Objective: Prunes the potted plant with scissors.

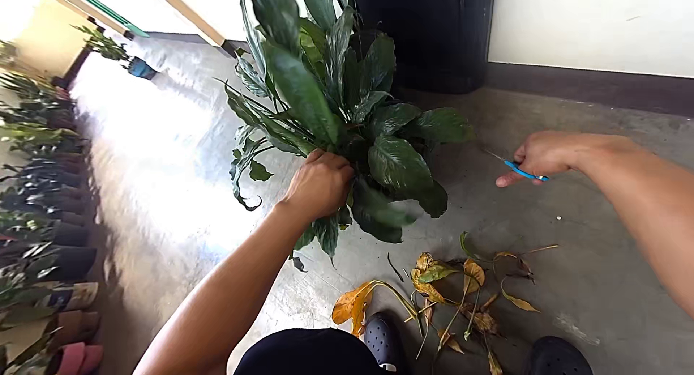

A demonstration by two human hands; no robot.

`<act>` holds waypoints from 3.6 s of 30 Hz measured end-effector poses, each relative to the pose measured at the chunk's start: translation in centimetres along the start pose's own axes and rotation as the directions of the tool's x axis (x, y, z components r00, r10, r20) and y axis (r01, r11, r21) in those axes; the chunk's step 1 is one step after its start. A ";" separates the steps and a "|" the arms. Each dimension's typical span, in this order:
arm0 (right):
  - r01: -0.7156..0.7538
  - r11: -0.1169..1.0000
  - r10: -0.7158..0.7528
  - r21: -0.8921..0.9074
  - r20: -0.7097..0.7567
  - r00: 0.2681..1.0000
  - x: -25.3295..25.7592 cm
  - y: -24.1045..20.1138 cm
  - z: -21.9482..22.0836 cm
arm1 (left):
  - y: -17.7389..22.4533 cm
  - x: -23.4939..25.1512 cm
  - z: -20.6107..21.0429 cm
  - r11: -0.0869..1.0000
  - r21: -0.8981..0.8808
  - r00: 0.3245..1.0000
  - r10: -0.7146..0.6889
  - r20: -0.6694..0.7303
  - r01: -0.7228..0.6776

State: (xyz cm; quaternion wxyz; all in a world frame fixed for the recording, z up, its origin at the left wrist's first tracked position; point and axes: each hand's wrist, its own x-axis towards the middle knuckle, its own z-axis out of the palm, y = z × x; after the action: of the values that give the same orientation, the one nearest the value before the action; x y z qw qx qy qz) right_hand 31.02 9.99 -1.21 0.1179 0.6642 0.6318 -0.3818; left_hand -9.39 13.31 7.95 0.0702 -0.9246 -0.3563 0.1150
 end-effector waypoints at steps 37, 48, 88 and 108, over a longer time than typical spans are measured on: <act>0.071 0.996 -0.068 -0.059 0.054 0.996 -1.6 -2.7 -0.8 | -1.8 3.2 -0.4 0.695 -0.357 0.781 -0.565 0.267 0.624; 0.643 0.728 -0.493 0.239 -0.470 0.732 -11.1 -11.8 -6.8 | 4.4 -0.5 -0.4 0.765 -0.383 0.846 -0.392 0.361 0.518; 0.529 -0.001 -0.346 0.849 -0.496 0.796 8.2 -29.0 2.1 | -6.4 -2.2 5.5 0.519 -0.743 0.889 -0.396 0.229 0.423; 0.422 0.303 -0.648 0.854 -0.140 0.749 5.1 -30.6 -0.4 | 4.4 -1.2 6.4 -0.310 -0.931 0.829 -0.455 0.325 0.195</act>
State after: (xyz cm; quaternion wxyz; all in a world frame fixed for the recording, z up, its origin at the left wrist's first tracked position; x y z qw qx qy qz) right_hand 2.31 19.34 5.68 -0.2830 0.3320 0.5279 -0.7287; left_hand -9.09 9.59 1.02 -0.5988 -0.5011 -0.5468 -0.3023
